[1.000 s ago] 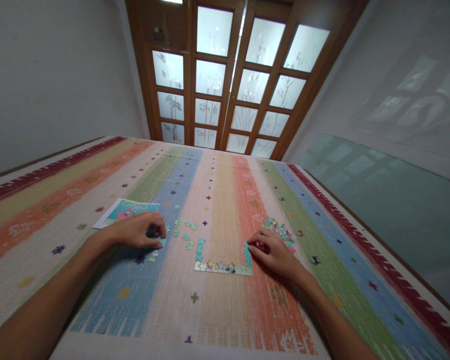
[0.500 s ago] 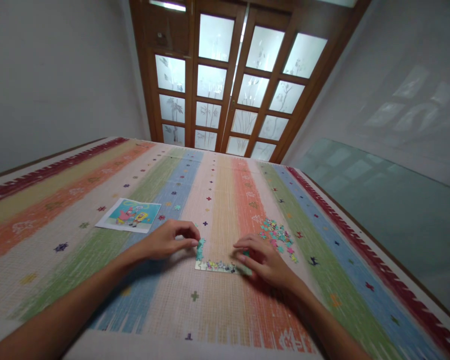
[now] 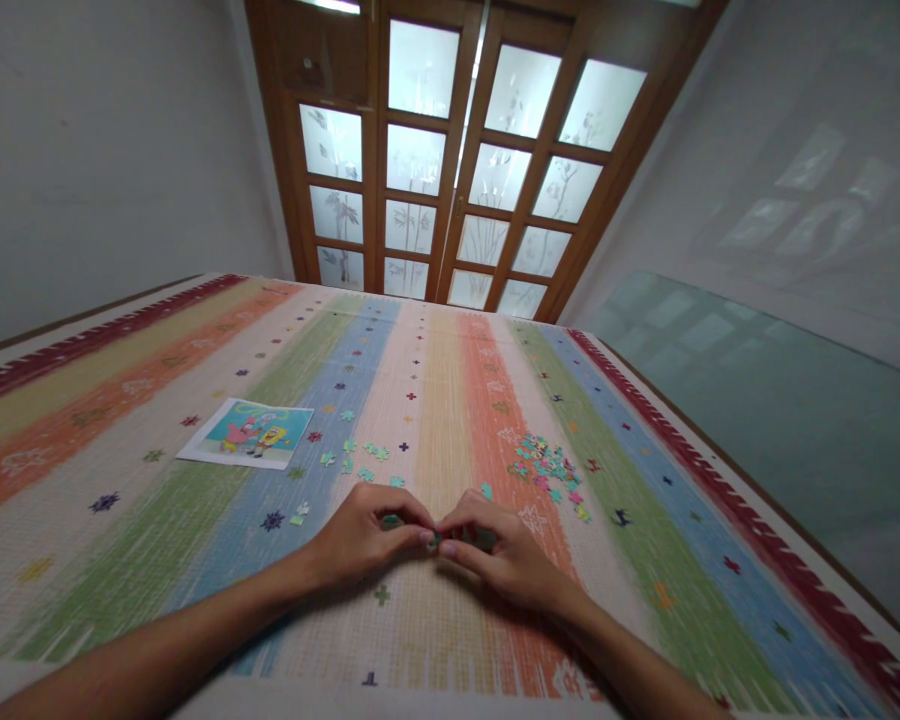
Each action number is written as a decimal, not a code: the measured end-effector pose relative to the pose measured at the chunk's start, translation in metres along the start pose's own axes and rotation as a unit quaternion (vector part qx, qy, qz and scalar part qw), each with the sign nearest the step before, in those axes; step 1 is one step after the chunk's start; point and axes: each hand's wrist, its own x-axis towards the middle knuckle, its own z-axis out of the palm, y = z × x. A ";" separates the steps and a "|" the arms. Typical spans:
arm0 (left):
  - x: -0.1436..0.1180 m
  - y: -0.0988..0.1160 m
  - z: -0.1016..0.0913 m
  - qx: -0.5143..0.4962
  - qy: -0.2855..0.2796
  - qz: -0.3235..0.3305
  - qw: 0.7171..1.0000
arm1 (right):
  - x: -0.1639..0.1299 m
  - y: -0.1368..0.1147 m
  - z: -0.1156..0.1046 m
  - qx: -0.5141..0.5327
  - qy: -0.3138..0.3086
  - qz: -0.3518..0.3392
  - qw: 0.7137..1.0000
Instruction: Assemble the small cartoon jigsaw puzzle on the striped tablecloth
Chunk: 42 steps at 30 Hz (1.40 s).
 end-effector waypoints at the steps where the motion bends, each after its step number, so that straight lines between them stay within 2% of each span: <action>1: 0.000 0.000 0.001 0.000 0.005 0.009 1.000 | 0.000 0.000 0.000 0.001 0.002 0.002 1.000; 6: -0.002 -0.002 0.005 -0.011 0.004 0.072 0.997 | 0.001 0.001 0.002 0.000 0.019 0.000 1.000; 10: -0.001 -0.007 0.000 0.047 -0.014 0.123 0.991 | 0.005 0.006 -0.005 -0.024 0.041 0.003 0.999; 13: 0.003 -0.014 -0.015 0.128 -0.019 0.184 0.974 | 0.010 0.015 -0.018 -0.069 0.115 0.032 0.990; 16: 0.008 -0.023 -0.034 0.210 0.002 0.238 0.948 | 0.013 0.026 -0.035 -0.105 0.191 0.077 0.973; 20: 0.012 -0.034 -0.051 0.264 0.023 0.263 0.928 | 0.015 0.040 -0.050 -0.130 0.202 0.102 0.965; 27: 0.012 -0.035 -0.050 0.269 0.022 0.263 0.926 | 0.017 0.054 -0.047 -0.167 0.157 0.089 0.969; 30: 0.013 -0.033 -0.055 0.272 0.022 0.248 0.930 | 0.017 0.055 -0.047 -0.193 0.141 0.070 0.968; 33: 0.016 -0.032 -0.070 0.279 0.041 0.222 0.933 | 0.017 0.056 -0.049 -0.215 0.127 0.052 0.967; 40: 0.020 -0.043 -0.113 0.327 0.137 0.153 0.922 | 0.016 0.059 -0.049 -0.254 0.117 0.045 0.959; 42: 0.021 -0.045 -0.121 0.334 0.144 0.133 0.922 | 0.016 0.059 -0.049 -0.263 0.110 0.044 0.957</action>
